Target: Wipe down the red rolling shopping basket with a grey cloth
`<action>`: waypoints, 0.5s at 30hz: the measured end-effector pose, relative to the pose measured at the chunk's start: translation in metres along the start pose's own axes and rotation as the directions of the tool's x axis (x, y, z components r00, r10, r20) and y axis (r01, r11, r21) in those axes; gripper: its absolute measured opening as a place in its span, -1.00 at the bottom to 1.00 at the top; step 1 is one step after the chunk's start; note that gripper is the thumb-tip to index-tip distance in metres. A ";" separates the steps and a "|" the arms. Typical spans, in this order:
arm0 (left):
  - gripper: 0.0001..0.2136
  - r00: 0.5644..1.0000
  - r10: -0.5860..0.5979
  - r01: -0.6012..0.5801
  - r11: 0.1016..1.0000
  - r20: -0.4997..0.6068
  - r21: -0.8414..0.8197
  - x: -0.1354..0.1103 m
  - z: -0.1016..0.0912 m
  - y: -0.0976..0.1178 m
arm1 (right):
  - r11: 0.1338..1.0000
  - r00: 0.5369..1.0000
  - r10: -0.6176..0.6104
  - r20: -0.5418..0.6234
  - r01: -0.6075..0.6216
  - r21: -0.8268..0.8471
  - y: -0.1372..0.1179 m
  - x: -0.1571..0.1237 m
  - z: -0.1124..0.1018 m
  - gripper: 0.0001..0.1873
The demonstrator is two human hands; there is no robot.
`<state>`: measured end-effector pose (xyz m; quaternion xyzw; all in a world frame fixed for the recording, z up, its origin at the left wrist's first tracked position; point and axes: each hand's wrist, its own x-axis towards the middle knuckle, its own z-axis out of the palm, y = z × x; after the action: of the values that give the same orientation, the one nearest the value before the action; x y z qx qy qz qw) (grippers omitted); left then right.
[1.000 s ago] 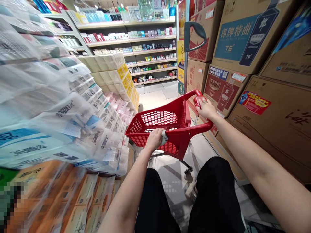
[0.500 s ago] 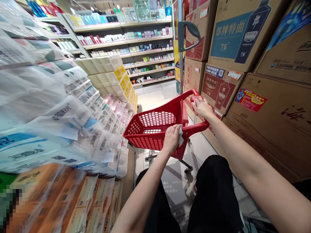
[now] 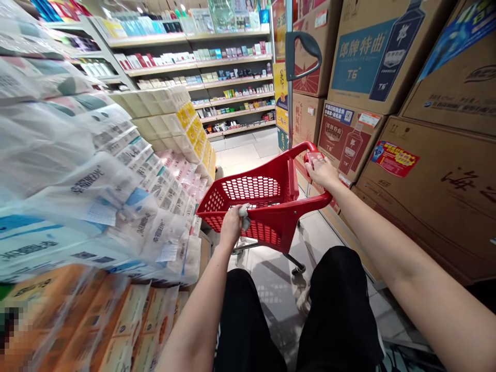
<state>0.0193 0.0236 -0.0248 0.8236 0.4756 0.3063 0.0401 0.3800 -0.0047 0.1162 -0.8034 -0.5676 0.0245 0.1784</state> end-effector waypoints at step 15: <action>-0.63 0.989 0.084 -0.101 0.984 -0.121 -0.145 0.001 0.017 0.124 | 1.000 1.000 0.010 0.015 -0.010 0.012 -0.013 0.001 0.005 -0.30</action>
<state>0.1229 -0.0399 0.0063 0.8207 0.4136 0.3896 0.0609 0.3676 0.0009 0.1152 -0.8050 -0.5646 0.0345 0.1788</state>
